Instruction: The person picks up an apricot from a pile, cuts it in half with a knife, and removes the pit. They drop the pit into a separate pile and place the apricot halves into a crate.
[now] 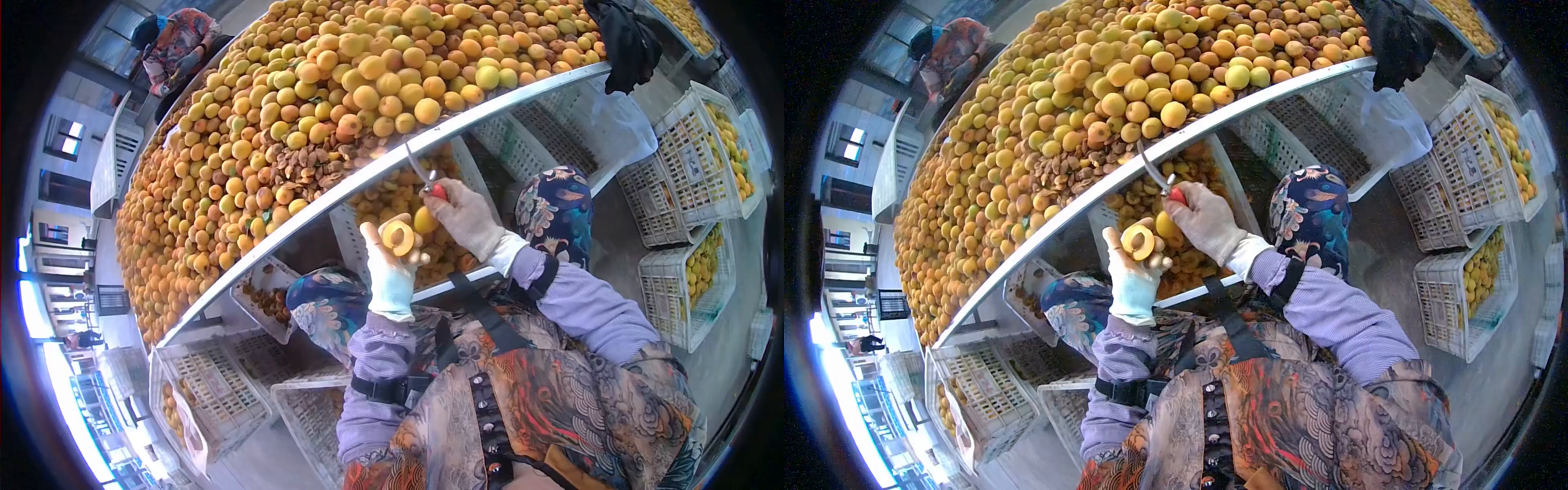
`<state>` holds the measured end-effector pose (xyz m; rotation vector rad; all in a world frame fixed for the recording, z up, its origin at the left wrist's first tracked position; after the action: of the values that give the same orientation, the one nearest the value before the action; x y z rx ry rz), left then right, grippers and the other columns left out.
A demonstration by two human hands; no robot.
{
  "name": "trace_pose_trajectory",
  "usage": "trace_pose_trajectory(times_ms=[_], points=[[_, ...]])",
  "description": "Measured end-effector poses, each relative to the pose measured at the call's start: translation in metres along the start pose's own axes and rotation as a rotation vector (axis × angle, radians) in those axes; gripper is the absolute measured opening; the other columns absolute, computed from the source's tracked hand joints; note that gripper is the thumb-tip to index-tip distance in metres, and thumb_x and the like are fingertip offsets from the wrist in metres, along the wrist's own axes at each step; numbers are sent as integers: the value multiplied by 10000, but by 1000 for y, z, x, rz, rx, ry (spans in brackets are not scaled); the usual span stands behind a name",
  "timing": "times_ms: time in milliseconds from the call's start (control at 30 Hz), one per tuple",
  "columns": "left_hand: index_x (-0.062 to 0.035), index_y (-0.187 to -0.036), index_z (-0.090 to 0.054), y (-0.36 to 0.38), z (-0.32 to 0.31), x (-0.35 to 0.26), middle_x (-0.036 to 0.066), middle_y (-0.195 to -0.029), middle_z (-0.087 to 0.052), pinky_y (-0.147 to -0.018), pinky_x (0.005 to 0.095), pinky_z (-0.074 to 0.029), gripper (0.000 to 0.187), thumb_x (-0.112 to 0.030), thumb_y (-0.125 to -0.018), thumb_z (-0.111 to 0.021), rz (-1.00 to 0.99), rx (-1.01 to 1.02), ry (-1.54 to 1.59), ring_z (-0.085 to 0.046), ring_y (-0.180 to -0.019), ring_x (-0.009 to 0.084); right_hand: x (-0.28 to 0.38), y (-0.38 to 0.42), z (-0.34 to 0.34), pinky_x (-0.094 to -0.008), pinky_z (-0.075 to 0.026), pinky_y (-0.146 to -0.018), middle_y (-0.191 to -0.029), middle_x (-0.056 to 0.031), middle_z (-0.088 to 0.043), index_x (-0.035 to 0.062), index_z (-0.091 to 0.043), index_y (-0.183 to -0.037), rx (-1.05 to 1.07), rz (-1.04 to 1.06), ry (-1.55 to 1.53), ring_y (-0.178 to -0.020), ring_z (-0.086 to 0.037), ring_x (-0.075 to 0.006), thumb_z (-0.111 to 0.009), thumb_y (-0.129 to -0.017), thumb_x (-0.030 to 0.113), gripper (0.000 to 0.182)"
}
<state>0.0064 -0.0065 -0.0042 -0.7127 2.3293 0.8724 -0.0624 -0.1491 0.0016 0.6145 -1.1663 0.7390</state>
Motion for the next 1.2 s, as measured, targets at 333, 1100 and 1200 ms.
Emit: trace_pose_trajectory(times_ms=[333, 1100, 1200], points=[[-10, -932, -572, 32, -24, 2, 69, -596, -506, -441, 244, -388, 683, -634, -911, -295, 203, 174, -167, -390, -438, 105, 74, 15, 31, -210, -317, -409, -586, -18, -467, 46, -514, -747, 160, 64, -924, -441, -406, -81, -427, -948, 296, 332], [-88, -962, -518, 41, -45, 33, 51, -681, -504, -448, 269, -420, 534, -599, -914, -371, 271, 18, -310, -464, -497, 138, 31, 11, 13, -221, -175, -320, -500, 60, -227, 169, -312, -639, 158, -397, -1254, -365, -204, -61, -403, -977, 305, 375], [-87, -966, -526, 38, -42, 36, 44, -679, -502, -466, 276, -439, 536, -599, -912, -377, 248, 6, -261, -483, -515, 144, 34, 10, 13, -222, -177, -321, -506, 62, -231, 172, -319, -650, 129, -490, -1261, -365, -204, -61, -416, -970, 309, 361]])
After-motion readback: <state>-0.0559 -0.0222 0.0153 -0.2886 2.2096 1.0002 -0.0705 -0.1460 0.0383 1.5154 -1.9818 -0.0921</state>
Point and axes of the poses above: each hand's wrist, its own y-axis away from the middle knuckle, its own z-axis out of the back of the hand, x = y × z, the point moved 1 cm from there along -y, towards the middle knuckle
